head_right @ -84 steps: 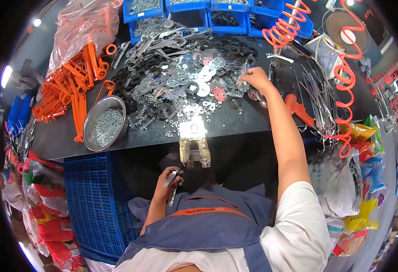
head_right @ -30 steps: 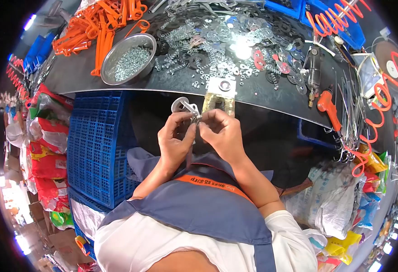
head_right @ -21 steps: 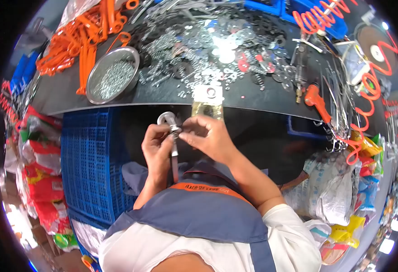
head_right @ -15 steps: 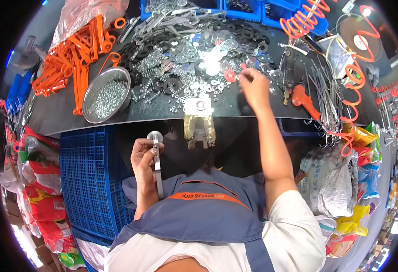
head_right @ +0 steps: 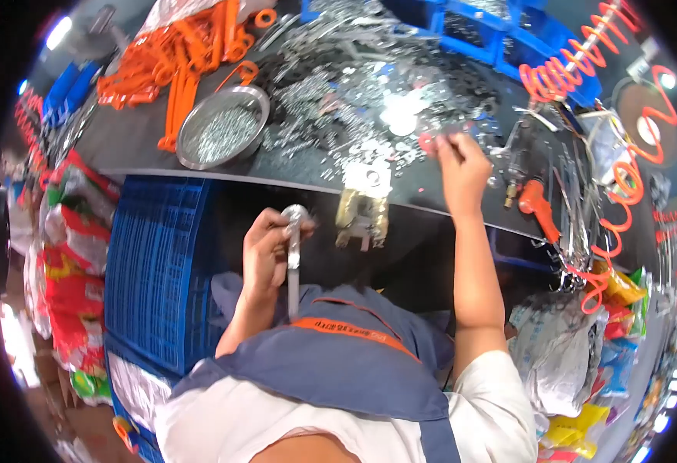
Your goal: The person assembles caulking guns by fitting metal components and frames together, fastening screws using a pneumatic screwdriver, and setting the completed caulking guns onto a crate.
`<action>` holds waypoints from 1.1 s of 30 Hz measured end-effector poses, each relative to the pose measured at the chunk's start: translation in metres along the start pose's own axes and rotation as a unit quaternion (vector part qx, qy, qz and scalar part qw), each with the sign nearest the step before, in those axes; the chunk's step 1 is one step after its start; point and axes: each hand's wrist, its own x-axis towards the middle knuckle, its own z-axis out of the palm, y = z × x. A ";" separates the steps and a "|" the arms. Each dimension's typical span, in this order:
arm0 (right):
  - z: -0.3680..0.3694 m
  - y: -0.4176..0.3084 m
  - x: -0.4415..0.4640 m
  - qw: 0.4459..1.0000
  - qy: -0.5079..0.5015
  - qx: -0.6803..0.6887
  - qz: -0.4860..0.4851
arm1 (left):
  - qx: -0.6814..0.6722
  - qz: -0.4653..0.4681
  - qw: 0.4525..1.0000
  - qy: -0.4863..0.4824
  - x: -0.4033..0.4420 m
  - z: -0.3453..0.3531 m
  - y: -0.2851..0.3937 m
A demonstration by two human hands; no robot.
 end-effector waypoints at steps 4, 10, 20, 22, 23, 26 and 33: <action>0.024 -0.085 -0.090 0.961 -0.126 0.056 -0.242 | -0.031 -0.045 0.998 -0.015 0.001 0.018 -0.007; 0.049 -0.092 -0.117 0.929 -0.129 0.069 -0.341 | -0.016 -0.032 0.999 0.005 -0.003 0.018 -0.018; 0.054 -0.095 -0.120 0.923 -0.157 0.033 -0.349 | 0.054 0.016 0.997 0.046 -0.011 0.018 -0.011; 0.055 -0.096 -0.119 0.920 -0.180 0.020 -0.348 | 0.053 -0.002 0.998 0.030 -0.009 0.013 -0.014; 0.056 -0.096 -0.120 0.921 -0.179 0.018 -0.346 | 0.053 -0.004 0.998 0.028 -0.009 0.014 -0.015; 0.056 -0.097 -0.122 0.923 -0.183 0.001 -0.338 | 0.062 -0.008 0.997 0.039 -0.010 0.012 -0.018; 0.056 -0.083 -0.129 0.878 -0.155 -0.072 -0.448 | 0.027 -0.036 0.999 -0.023 -0.016 0.014 -0.011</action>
